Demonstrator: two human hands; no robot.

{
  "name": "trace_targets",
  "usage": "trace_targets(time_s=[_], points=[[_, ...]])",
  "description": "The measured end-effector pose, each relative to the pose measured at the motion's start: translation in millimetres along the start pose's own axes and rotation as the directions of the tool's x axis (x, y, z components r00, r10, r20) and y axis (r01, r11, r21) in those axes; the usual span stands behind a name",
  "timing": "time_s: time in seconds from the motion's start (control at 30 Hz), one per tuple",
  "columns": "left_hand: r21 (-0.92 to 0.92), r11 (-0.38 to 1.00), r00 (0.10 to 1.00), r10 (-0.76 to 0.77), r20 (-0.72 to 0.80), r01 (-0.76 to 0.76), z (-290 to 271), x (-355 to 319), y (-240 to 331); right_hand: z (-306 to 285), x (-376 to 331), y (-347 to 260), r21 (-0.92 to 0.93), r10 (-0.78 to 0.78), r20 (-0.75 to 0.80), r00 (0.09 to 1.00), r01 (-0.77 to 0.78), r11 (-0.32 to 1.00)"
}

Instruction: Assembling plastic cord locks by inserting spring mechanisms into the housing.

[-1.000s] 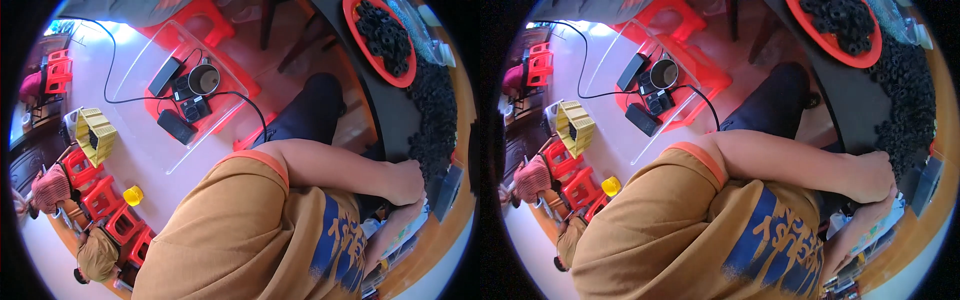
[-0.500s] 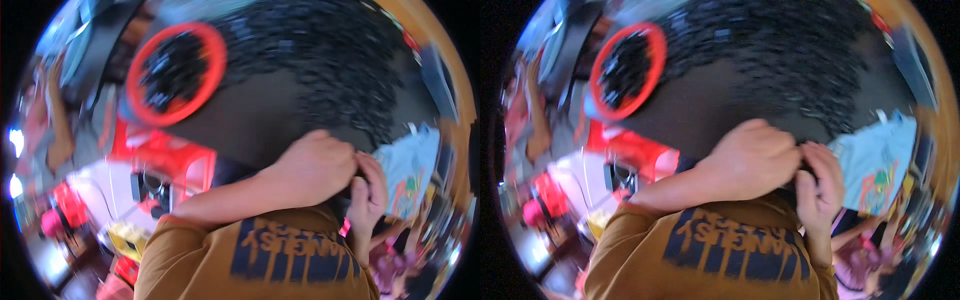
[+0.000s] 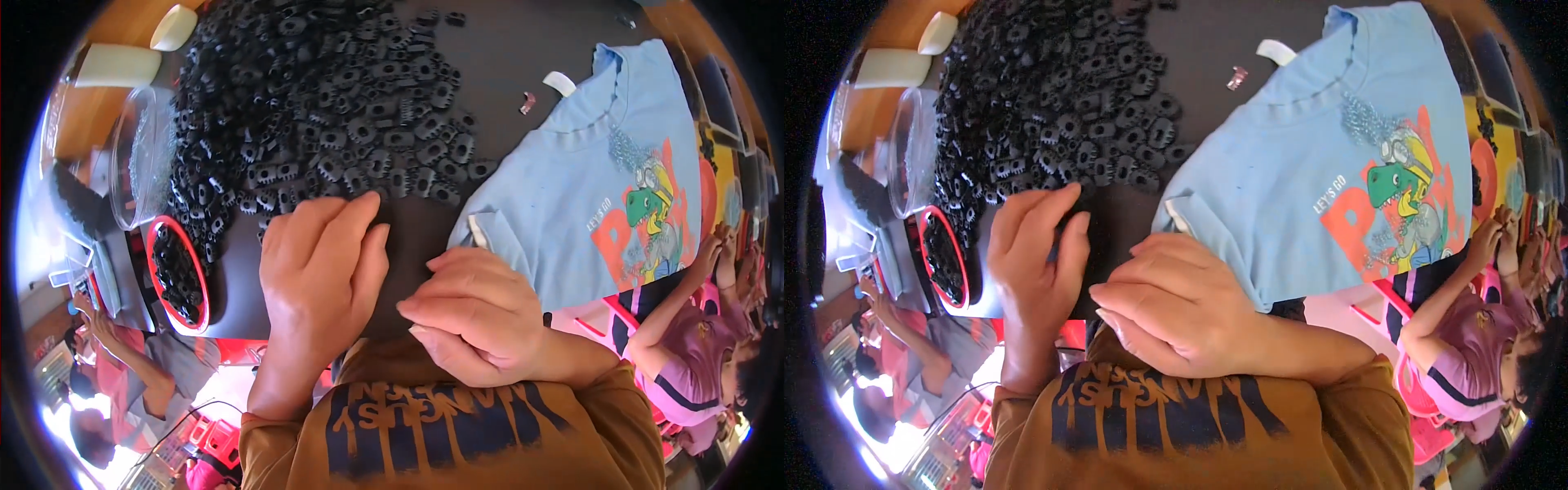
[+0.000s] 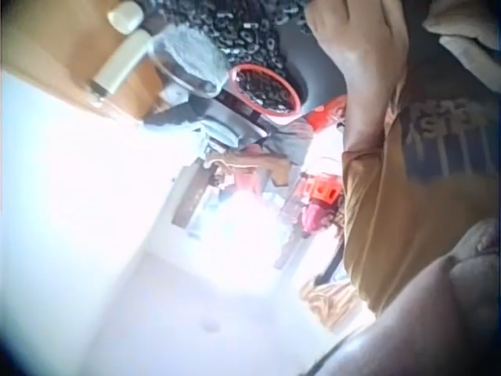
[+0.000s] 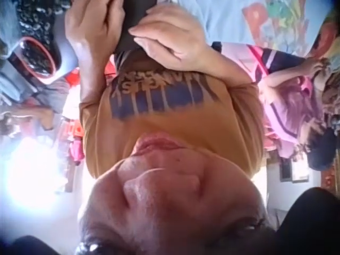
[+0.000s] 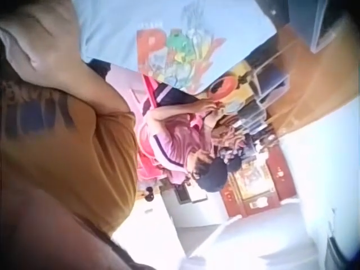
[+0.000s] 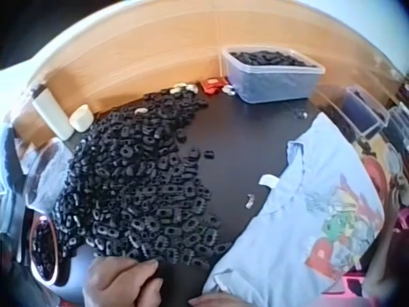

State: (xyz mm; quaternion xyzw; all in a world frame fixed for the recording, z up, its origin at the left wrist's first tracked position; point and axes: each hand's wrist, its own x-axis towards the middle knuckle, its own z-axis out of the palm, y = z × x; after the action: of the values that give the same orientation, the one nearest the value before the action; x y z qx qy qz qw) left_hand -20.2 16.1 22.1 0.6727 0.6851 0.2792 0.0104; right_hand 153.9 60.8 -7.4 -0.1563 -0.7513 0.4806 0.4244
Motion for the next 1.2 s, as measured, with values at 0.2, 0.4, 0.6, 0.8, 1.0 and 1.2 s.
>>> trace_targets(time_s=[0.2, 0.4, 0.6, 0.8, 1.0, 1.2], points=[[0.238, 0.967, 0.993, 0.073, 0.09, -0.093, 8.6, 9.4, -2.0, 1.0, -6.2, 1.7, 0.088, 0.02, -0.076, 0.997, -0.013, 0.996], [-0.449, 0.792, 0.91, -0.357, 0.209, 0.414, -17.5, 3.3, 20.0, -9.5, -1.4, -1.0, 0.16, 0.15, -0.156, 0.976, -0.125, 0.979], [-0.74, 0.491, 0.883, -0.344, 0.32, 0.46, -20.5, -9.7, 41.1, -10.7, 0.6, -3.4, 0.192, 0.161, -0.089, 0.983, -0.142, 0.971], [-0.742, 0.461, 0.861, -0.393, 0.322, 0.487, -22.9, -7.5, 44.5, -11.0, -6.8, 1.6, 0.211, 0.115, -0.144, 0.983, -0.083, 0.974], [-0.51, 0.833, 0.966, -0.108, 0.234, 0.216, -18.8, 7.5, 50.5, -5.9, -11.5, 3.9, 0.3, 0.158, -0.201, 0.967, -0.093, 0.949], [-0.471, 0.88, 0.953, 0.086, 0.29, 0.064, -13.6, 64.6, 48.4, -8.1, -15.6, 1.7, 0.289, 0.117, -0.201, 0.973, -0.055, 0.956]])
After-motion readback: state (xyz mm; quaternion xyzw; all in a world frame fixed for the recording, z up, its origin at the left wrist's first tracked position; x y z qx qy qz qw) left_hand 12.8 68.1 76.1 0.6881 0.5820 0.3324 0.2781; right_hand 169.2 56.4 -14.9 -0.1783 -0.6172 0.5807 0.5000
